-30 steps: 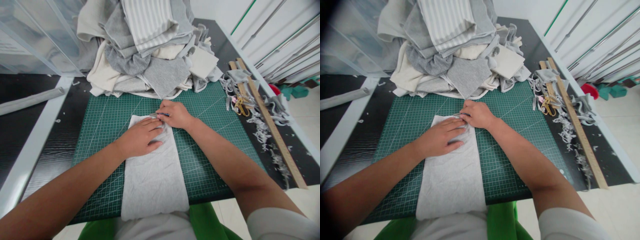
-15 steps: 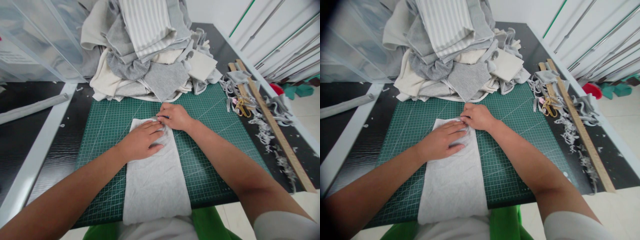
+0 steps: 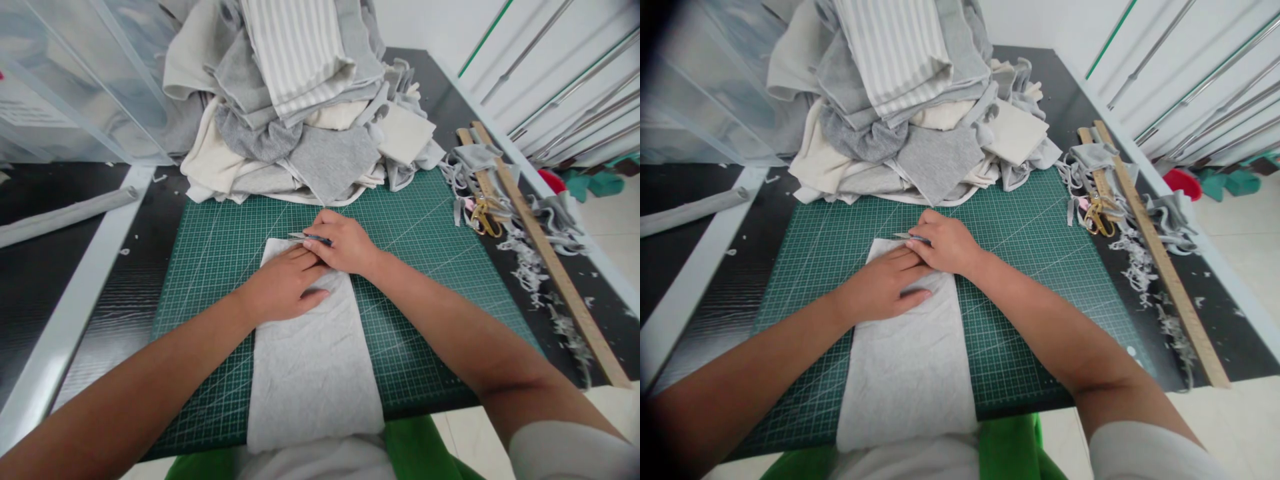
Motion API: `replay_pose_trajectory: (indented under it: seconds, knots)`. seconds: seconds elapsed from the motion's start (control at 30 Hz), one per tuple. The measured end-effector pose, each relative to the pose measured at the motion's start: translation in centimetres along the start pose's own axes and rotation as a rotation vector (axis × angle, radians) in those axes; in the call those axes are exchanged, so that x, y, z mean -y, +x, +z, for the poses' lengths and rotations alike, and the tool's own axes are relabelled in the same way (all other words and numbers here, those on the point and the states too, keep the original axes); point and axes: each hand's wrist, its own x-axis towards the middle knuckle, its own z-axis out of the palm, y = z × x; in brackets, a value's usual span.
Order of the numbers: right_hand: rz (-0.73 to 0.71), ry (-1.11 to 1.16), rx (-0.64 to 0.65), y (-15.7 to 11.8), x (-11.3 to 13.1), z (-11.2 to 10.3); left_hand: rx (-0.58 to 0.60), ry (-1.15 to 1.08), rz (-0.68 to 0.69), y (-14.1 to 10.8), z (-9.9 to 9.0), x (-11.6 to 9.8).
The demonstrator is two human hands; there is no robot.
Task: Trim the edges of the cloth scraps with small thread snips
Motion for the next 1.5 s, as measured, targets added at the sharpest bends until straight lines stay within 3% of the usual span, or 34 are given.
replay_pose_trajectory:
  seconds: [0.13, 0.57, 1.5]
  knots:
    - [0.029, -0.009, -0.025, -0.21, -1.03, 0.27, -0.066, 0.073, 0.007, -0.34, 0.06, -0.13]
    - [0.047, -0.25, 0.072, -0.88, -0.47, -0.66, 0.022, 0.101, -0.073, -0.36, -0.11, -0.6]
    - [0.04, -0.225, 0.099, -0.5, -0.9, -0.58, 0.014, 0.079, -0.084, -0.35, -0.13, -0.64]
